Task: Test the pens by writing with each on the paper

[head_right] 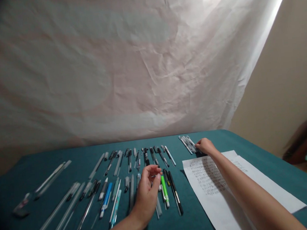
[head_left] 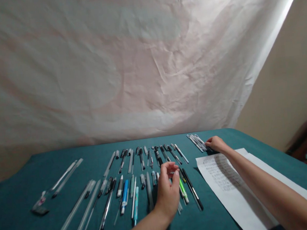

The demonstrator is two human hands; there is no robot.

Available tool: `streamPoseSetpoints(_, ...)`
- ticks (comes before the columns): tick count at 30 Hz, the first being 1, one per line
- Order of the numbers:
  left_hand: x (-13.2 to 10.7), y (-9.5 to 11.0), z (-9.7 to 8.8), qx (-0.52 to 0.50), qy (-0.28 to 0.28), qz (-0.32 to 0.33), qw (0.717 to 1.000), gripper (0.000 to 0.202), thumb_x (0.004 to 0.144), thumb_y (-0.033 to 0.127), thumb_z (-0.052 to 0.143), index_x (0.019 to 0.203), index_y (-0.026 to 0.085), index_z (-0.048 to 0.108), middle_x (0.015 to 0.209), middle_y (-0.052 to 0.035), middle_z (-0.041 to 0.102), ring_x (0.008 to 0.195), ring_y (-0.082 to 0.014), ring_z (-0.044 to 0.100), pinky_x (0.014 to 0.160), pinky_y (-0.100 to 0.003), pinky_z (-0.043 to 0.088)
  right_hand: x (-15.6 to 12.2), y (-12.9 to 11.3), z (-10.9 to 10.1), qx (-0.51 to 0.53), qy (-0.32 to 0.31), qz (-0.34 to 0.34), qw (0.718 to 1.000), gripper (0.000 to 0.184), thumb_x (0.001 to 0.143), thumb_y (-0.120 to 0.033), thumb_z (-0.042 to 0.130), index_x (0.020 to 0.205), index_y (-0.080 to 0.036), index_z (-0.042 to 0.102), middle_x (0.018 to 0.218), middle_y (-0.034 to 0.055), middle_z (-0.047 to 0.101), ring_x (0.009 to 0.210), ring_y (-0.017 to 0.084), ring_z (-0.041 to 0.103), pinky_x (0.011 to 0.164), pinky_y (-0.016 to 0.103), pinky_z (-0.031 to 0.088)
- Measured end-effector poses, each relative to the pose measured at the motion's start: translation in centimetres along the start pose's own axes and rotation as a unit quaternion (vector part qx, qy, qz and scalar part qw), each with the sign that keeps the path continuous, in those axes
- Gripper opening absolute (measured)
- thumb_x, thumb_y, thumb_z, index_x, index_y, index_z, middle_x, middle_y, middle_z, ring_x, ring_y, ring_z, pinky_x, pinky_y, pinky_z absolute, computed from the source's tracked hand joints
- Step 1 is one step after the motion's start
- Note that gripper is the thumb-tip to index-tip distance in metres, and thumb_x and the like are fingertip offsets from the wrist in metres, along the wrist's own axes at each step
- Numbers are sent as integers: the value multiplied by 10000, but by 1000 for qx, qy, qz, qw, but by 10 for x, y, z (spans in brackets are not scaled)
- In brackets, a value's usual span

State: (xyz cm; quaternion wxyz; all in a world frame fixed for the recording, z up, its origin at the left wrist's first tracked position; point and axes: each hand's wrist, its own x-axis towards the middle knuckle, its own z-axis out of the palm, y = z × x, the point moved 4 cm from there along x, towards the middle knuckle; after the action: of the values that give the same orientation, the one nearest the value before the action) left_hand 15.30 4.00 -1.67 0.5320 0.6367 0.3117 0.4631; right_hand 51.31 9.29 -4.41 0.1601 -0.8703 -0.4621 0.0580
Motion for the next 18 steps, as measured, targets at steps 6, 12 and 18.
streamPoseSetpoints(6,3,-5,-2,-34,15,3,999,171,840,221,460,1008,188,464,984,-57,550,930,-159,529,854,-317,392,-16,-11,-16,3,36,-29,999,227,704,-252,542,784,-129,717,762,119,694,727,203,628,586,221,381)
streamPoseSetpoints(12,5,-10,-2,-56,27,-1,998,163,837,218,465,997,188,461,971,-53,548,929,-157,533,872,-327,392,-69,-63,-33,28,87,-115,989,293,775,-351,481,979,-196,624,872,65,669,771,161,601,647,214,389)
streamPoseSetpoints(18,2,-10,-1,-67,31,2,997,171,833,225,473,1000,187,472,967,-55,560,930,-160,544,874,-327,394,-158,-121,-2,114,-38,-259,958,222,759,-341,515,908,-188,575,736,20,618,594,125,540,541,213,354)
